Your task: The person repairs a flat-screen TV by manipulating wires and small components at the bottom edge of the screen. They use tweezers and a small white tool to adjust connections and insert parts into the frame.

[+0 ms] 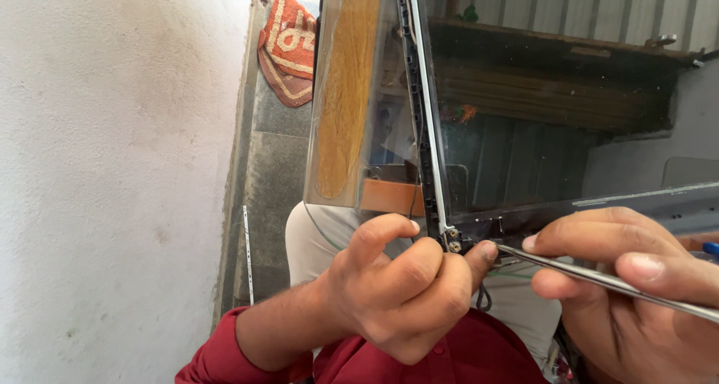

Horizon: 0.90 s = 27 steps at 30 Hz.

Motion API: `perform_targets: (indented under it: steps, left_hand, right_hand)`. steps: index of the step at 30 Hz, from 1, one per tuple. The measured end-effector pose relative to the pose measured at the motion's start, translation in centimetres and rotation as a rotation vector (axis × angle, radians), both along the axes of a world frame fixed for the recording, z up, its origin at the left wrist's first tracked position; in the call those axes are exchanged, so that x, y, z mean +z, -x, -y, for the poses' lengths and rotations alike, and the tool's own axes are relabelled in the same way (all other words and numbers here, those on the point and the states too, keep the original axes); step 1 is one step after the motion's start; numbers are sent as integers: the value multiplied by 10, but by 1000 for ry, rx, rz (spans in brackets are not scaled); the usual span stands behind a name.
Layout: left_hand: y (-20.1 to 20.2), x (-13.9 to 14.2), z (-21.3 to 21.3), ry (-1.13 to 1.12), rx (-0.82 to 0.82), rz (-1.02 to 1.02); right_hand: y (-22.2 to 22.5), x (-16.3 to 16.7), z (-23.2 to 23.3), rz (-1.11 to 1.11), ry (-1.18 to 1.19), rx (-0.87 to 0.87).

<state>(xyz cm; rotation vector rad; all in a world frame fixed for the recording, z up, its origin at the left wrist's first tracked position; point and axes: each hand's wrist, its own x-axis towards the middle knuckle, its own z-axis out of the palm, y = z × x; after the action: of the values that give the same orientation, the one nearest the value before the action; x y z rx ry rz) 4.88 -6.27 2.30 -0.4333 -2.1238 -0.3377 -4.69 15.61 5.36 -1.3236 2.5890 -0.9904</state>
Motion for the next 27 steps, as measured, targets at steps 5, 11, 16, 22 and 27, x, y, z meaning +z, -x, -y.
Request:
perform_targets:
  steps: [5,11,16,22,27]
  left_hand:
    - [-2,4,-1,-3,-11,32]
    - [1,4,-8,-61,-42,37]
    - [1,4,-16,48,66,58]
    - [-1,-5,-17,150,76,107]
    - [-4,-10,-21,147,62,111]
  right_hand:
    - [-7,8,4,144,117,-187]
    - [-15,10,-1,265,371,-203]
    - [-16,7,-7,253,366,-238]
    - [-11,12,-7,316,302,-350]
    - [-5,13,-7,191,343,-211]
